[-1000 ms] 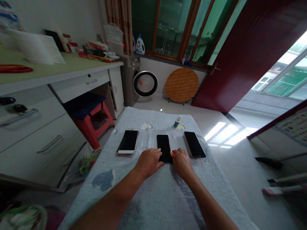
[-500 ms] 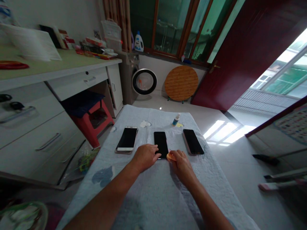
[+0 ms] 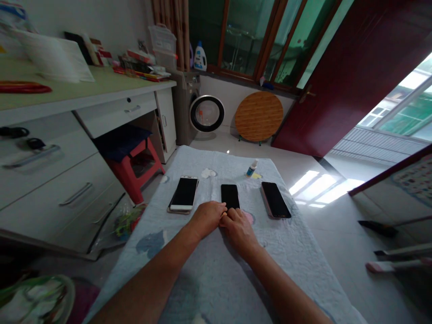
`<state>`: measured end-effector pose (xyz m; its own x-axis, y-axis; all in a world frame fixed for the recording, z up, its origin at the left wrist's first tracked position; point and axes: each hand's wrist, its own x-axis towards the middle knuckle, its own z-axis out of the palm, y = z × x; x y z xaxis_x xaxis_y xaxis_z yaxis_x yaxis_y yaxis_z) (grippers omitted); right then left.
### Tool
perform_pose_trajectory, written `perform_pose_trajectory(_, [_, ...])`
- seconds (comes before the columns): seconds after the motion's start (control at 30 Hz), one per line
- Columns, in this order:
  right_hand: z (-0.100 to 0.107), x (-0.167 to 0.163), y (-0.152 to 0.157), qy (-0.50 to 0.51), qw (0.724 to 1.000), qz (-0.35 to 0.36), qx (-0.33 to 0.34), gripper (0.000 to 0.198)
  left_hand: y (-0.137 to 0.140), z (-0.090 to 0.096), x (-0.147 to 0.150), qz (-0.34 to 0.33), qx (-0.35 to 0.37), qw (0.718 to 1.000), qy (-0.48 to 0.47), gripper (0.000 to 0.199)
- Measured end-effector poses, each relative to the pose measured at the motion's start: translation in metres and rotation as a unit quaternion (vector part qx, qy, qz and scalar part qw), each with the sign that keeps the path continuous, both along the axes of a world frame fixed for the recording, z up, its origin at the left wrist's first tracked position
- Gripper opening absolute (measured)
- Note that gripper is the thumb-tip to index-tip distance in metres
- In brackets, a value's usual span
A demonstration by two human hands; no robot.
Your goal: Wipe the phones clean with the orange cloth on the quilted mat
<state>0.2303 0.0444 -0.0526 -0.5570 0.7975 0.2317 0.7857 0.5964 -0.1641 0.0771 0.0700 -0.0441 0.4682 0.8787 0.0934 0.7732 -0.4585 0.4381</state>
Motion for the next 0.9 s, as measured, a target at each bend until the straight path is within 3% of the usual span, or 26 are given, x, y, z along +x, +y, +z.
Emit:
perform_pose_trajectory(0.17, [0.002, 0.005, -0.002, 0.013, 1.0, 0.004, -0.004, 0.011, 0.0, 0.0, -0.003, 0.003, -0.007, 1.0, 0.0, 0.032])
perform_pose_trajectory(0.47, [0.01, 0.047, 0.008, 0.045, 0.995, -0.065, -0.058, 0.019, -0.007, 0.002, 0.001, 0.022, -0.003, 1.0, 0.015, 0.044])
perform_pose_trajectory(0.9, [0.004, 0.022, 0.123, -0.004, 0.995, -0.094, -0.015, 0.026, -0.004, 0.003, 0.004, 0.001, -0.008, 0.999, 0.036, 0.032])
